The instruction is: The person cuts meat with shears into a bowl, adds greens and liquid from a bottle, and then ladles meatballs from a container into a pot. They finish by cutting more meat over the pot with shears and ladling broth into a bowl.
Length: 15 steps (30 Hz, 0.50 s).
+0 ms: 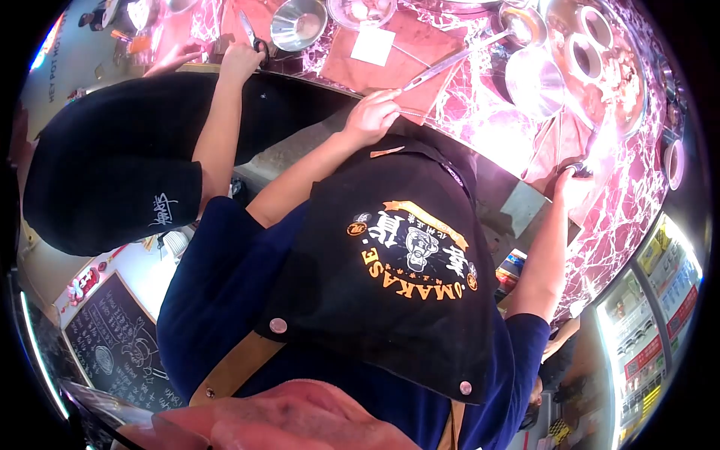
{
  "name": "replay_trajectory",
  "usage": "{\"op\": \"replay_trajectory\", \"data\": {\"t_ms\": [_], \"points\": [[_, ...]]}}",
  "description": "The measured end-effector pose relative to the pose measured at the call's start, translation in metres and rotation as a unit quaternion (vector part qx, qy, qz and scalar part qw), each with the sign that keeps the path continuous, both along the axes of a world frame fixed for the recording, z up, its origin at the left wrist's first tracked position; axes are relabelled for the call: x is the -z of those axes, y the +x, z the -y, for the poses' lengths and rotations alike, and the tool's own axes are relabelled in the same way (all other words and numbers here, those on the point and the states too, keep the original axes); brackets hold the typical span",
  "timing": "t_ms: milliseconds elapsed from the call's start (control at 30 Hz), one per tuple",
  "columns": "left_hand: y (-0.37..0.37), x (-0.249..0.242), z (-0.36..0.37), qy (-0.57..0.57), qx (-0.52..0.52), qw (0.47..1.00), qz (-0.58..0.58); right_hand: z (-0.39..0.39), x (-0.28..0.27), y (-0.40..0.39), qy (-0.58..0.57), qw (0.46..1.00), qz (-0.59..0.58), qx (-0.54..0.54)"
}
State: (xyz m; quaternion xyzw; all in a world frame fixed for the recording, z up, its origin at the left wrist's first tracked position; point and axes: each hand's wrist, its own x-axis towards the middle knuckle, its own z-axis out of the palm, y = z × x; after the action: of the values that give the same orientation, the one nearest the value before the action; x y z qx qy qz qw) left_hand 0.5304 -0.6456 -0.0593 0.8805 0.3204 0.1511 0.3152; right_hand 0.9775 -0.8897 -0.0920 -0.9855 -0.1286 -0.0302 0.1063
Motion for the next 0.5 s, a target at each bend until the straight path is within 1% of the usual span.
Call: {"op": "replay_trajectory", "data": {"t_ms": [133, 300, 500], "points": [[-0.005, 0.008, 0.0, -0.014, 0.002, 1.0, 0.019, 0.004, 0.005, 0.005, 0.005, 1.0, 0.012, -0.012], [-0.011, 0.013, -0.001, -0.056, 0.008, 0.995, 0.088, 0.004, 0.008, 0.006, 0.013, 1.0, 0.018, -0.012], [-0.01, 0.016, -0.003, -0.057, 0.015, 0.994, 0.09, 0.006, 0.012, 0.009, 0.004, 1.0, 0.02, -0.01]]}}
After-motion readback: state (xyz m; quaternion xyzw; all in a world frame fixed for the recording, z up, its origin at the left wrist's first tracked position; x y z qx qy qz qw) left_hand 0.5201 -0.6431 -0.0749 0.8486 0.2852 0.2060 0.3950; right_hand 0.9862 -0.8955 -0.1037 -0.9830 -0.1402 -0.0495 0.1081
